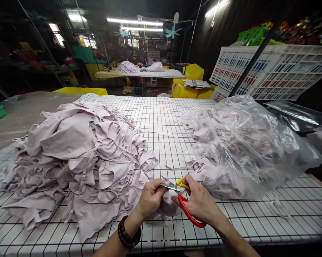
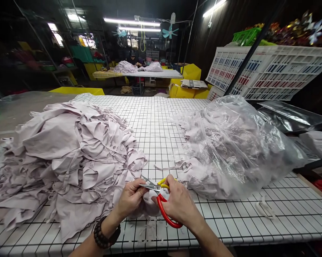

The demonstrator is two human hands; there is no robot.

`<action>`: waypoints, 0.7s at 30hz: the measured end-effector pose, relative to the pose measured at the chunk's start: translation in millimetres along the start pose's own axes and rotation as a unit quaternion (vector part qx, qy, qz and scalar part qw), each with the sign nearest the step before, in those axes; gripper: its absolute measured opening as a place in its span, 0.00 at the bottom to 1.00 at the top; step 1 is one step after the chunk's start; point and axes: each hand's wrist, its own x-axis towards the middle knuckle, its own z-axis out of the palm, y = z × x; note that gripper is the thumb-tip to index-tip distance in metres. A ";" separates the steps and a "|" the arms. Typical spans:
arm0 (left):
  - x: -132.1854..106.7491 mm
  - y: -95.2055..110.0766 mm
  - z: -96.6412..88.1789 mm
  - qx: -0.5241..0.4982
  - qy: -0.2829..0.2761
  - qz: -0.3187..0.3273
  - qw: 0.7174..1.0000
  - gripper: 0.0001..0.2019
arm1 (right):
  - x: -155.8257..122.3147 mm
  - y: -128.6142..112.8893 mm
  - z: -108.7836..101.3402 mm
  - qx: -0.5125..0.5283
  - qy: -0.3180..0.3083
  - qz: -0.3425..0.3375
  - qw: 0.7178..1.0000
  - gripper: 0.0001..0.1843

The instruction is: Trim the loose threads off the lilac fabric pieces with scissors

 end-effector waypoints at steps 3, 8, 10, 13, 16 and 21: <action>-0.3 -0.3 0.3 -0.007 0.000 -0.013 1.000 0.11 | -1.0 1.6 0.9 -0.020 0.003 0.003 1.000 0.16; -0.1 -1.1 2.6 -0.033 0.000 -0.032 0.999 0.11 | -2.9 6.4 5.3 -0.047 0.021 0.001 0.999 0.16; 0.0 0.2 3.0 -0.041 -0.004 -0.036 0.998 0.11 | -3.5 7.8 6.7 -0.058 0.025 0.000 0.998 0.16; 0.1 3.5 2.4 -0.052 -0.014 -0.042 0.998 0.11 | -4.0 8.7 7.7 -0.074 0.024 0.001 0.997 0.16; 0.0 5.5 1.4 -0.054 -0.023 -0.044 0.997 0.11 | -3.6 9.5 8.2 -0.080 0.020 0.000 0.997 0.15; 0.2 4.8 1.0 -0.078 -0.020 -0.055 0.995 0.11 | -1.5 12.5 11.3 -0.080 0.040 -0.007 0.996 0.16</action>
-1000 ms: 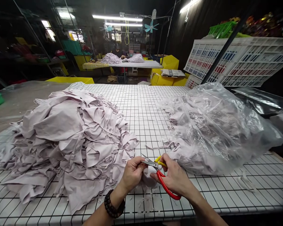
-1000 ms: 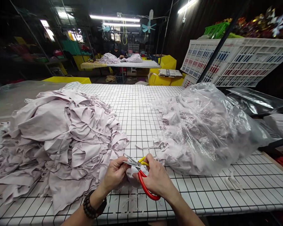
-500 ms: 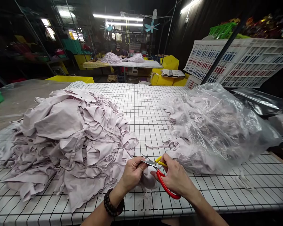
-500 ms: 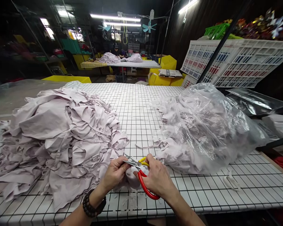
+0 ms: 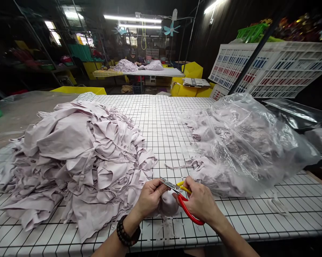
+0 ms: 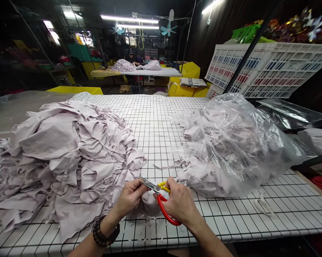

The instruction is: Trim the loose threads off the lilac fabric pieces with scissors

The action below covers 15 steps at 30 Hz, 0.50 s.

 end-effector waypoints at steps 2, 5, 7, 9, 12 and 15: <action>1.0 0.9 -0.9 0.000 0.006 -0.010 1.000 0.12 | 0.9 1.4 1.3 0.008 0.018 0.005 1.000 0.17; 4.0 2.7 -4.1 0.002 0.007 -0.045 0.999 0.14 | 3.3 6.2 1.6 0.097 0.002 0.029 0.995 0.18; 6.4 1.8 -6.8 -0.001 0.004 -0.064 0.998 0.15 | 5.4 12.3 2.0 0.204 -0.034 0.049 0.977 0.18; 8.3 -0.4 -9.4 0.006 0.002 -0.067 0.998 0.16 | 7.4 20.3 4.2 0.296 -0.056 0.075 0.951 0.19; 12.9 3.7 -15.3 0.041 0.007 -0.030 0.999 0.15 | 8.6 31.5 10.2 0.360 -0.076 0.115 0.923 0.20; 28.2 37.6 -35.1 0.123 0.037 0.064 0.990 0.14 | 7.8 37.8 14.7 0.390 -0.106 0.133 0.905 0.20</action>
